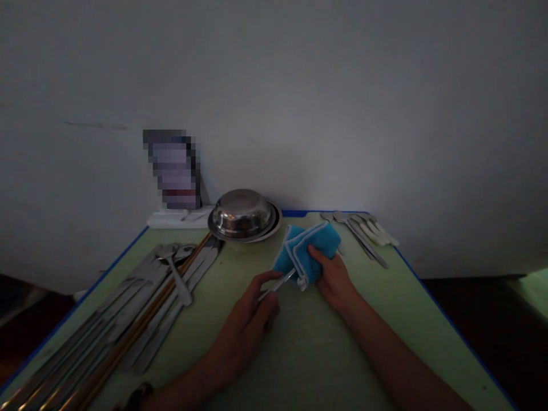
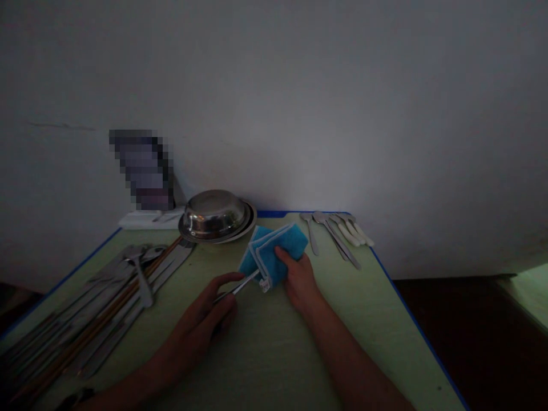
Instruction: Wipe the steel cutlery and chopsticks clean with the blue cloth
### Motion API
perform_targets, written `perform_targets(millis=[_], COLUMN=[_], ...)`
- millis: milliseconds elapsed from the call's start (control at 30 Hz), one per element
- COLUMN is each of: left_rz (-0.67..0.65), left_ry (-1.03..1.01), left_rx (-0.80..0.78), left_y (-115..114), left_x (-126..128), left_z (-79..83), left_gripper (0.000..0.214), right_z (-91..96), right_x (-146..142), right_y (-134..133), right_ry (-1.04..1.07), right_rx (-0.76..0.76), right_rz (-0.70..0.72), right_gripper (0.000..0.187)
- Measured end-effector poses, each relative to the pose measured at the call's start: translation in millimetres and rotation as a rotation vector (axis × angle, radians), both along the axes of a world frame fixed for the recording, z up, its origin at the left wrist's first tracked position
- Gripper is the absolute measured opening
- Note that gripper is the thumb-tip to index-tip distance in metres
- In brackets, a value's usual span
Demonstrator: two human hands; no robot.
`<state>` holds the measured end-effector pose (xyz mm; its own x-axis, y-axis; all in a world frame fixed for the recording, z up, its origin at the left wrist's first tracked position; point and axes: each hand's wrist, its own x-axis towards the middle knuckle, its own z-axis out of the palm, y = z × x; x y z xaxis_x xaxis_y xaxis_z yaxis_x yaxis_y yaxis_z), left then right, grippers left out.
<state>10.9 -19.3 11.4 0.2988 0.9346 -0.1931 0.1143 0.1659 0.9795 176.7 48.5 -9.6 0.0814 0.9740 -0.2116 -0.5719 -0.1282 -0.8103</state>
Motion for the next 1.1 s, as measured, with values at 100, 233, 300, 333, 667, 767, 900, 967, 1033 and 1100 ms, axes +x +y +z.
perform_targets(millis=[100,233,300,333,667,767,900,967,1033,1100], left_rz=[-0.023,-0.059,-0.056,-0.043,0.053,0.002,-0.061,-0.086,-0.117,-0.138], left_ry=[0.066,0.094,0.033,-0.006,-0.143,-0.038,0.093,0.137,0.168,0.183], left_rx=[0.038,0.051,0.018,-0.012,-0.140,-0.086,-0.030,-0.002,0.021,0.036], left_y=[-1.6,-1.1,1.0,2.4,9.0,6.9,4.8,3.8,3.0,2.4], left_x=[-1.2,-2.4,-2.5,-2.4,-4.4,-5.4,-5.1,-4.7,-4.4,-4.2], left_z=[0.0,-0.3,-0.9,-1.5,-11.2,-11.2,-8.3,-6.2,-4.5,-3.6], left_gripper=[0.036,0.026,0.025,0.026,0.048,0.050,0.050,0.049,0.047,0.047], right_z=[-1.0,-1.2,-0.7,-0.5,-3.9,-5.5,-4.5,-2.9,-1.5,-0.7], right_x=[-0.5,-1.7,-2.7,-3.1,0.7,1.8,0.2,-1.5,-3.2,-4.4], right_y=[-1.2,-1.2,-1.1,-1.1,-3.7,-3.7,-3.0,-2.4,-1.8,-1.4], right_ry=[-0.028,-0.035,-0.014,-0.004,-0.069,-0.076,-0.063,-0.035,-0.009,0.008], right_rx=[0.021,0.015,-0.025,-0.048,0.043,0.063,0.044,0.005,-0.053,-0.103], right_rz=[0.025,0.007,-0.019,-0.028,0.113,0.134,0.111,0.053,-0.021,-0.069], right_gripper=[0.024,0.022,0.023,0.024,0.024,0.024,0.024,0.025,0.027,0.029])
